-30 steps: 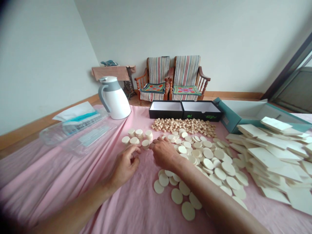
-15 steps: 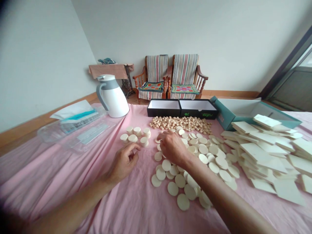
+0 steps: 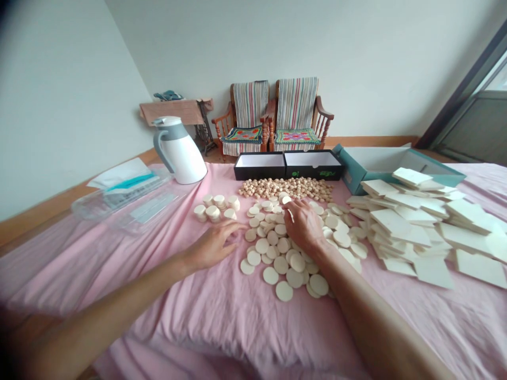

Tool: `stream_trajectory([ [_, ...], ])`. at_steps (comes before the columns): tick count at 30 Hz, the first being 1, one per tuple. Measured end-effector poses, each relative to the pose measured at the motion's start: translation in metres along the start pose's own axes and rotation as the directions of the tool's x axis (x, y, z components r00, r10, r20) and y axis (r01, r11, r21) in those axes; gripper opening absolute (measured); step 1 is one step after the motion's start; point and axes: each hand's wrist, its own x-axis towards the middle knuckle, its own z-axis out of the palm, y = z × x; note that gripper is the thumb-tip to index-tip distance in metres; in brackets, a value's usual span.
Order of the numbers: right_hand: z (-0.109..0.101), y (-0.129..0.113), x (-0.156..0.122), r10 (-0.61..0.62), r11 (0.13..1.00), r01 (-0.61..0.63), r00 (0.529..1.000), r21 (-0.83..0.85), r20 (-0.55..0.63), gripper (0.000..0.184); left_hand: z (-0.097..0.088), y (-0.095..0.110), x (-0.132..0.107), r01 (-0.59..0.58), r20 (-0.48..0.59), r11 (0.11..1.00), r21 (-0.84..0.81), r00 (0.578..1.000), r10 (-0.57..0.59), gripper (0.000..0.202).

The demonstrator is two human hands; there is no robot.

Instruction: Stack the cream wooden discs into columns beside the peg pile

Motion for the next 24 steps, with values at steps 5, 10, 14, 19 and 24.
stream_trajectory([
  [5,-0.004,-0.003,-0.003,-0.018,1.000,0.018,1.000,0.002,0.016,0.024,0.015,0.007,0.012,-0.036,-0.015,0.999,0.030,0.999,0.037,0.036],
  [10,-0.004,-0.003,-0.004,-0.019,1.000,0.019,1.000,-0.002,0.016,0.024,0.028,0.003,0.011,-0.022,-0.091,0.999,0.034,0.996,0.025,0.033],
  [14,0.000,-0.001,-0.004,-0.043,0.999,0.044,0.999,-0.002,0.011,0.024,0.020,0.001,0.011,-0.015,-0.188,0.999,0.036,0.982,0.022,0.031],
  [19,0.002,0.000,-0.004,-0.047,0.999,0.047,0.999,-0.015,0.000,0.025,-0.010,-0.012,0.016,0.141,-0.456,0.968,0.207,0.889,-0.031,0.019],
  [24,0.002,-0.001,-0.004,-0.047,0.999,0.047,0.999,-0.027,0.009,0.023,-0.022,-0.025,0.016,0.240,-0.456,0.921,0.308,0.887,-0.078,0.015],
])
